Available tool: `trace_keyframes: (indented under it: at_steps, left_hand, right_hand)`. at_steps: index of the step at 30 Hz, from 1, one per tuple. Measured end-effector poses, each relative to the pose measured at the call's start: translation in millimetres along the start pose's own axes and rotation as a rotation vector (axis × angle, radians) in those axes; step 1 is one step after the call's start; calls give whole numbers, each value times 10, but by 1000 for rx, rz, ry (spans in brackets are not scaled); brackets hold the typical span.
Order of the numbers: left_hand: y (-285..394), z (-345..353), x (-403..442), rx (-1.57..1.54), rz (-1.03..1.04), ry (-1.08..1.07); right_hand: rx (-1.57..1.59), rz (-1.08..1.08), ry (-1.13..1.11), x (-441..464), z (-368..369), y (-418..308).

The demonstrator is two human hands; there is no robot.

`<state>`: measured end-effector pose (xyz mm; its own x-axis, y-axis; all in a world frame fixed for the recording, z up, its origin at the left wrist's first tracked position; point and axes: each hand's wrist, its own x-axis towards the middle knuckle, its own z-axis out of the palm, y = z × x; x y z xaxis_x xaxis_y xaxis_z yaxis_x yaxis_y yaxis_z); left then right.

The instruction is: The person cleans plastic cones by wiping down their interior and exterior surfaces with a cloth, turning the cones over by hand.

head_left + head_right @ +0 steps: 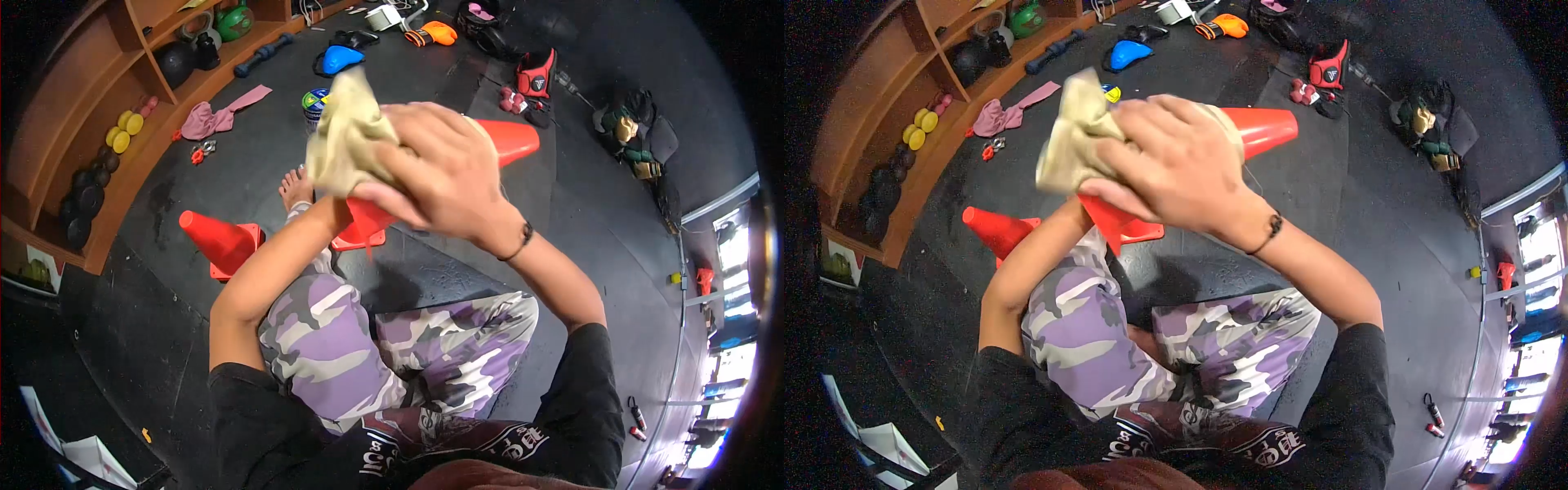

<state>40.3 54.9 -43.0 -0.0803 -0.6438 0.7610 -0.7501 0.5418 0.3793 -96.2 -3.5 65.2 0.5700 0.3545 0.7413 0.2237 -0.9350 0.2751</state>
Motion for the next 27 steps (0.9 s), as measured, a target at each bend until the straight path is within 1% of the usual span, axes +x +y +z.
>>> trace_keyframes:
  at_steps: [2,3,6,7,8,9,10,11,14,15,16,17,18,19,20,21,22,24,25,26,27]
  left_hand:
    - [79,-86,-184,-7,-5,1]
    - [175,88,-86,-5,-6,5]
    - [128,101,-29,-15,-27,21]
    - [156,122,-36,-19,-30,23]
    - [206,106,-111,-21,-30,25]
    - [176,6,-194,-25,-31,24]
    - [62,73,9,-29,-33,21]
    - [70,30,-47,-32,-34,17]
    - [72,52,-35,-51,-56,34]
    - [46,99,40,-66,-68,37]
    - [158,18,-151,-79,-74,35]
    - [142,175,22,-88,-75,31]
    - [203,184,-33,-97,-80,25]
    - [52,165,105,-104,-85,22]
    - [30,200,166,-107,-88,26]
    - [83,129,36,-107,-88,30]
    - [77,78,9,-107,-88,33]
    - [148,224,62,-112,-98,46]
    - [151,172,3,-115,-103,51]
    - [129,278,144,-118,-106,56]
    - [173,231,38,-122,-108,58]
  right_hand:
    - [-26,-38,7,-16,0,-52]
    - [-14,-77,95,-56,48,-6]
    - [-4,-225,119,-123,-104,40]
    - [-26,-337,247,-98,-86,44]
    - [174,-414,204,-186,-32,33]
    - [217,-460,161,-275,21,-11]
    - [260,-504,118,-332,45,-71]
    - [263,-488,5,-388,-56,-64]
    - [195,-338,251,-205,-120,18]
    - [158,-241,274,-181,-137,37]
    - [107,-150,247,-68,-123,71]
    - [52,-116,190,11,-68,96]
    - [0,-80,133,58,-24,91]
    - [29,-64,117,48,14,61]
    - [58,-57,100,34,49,38]
    - [89,-75,183,33,69,41]
    - [107,-103,195,26,64,58]
    - [155,-157,209,-43,-2,104]
    - [128,-161,222,-100,-56,93]
    - [150,-219,273,-160,-51,105]
    - [213,-269,207,-212,-77,74]
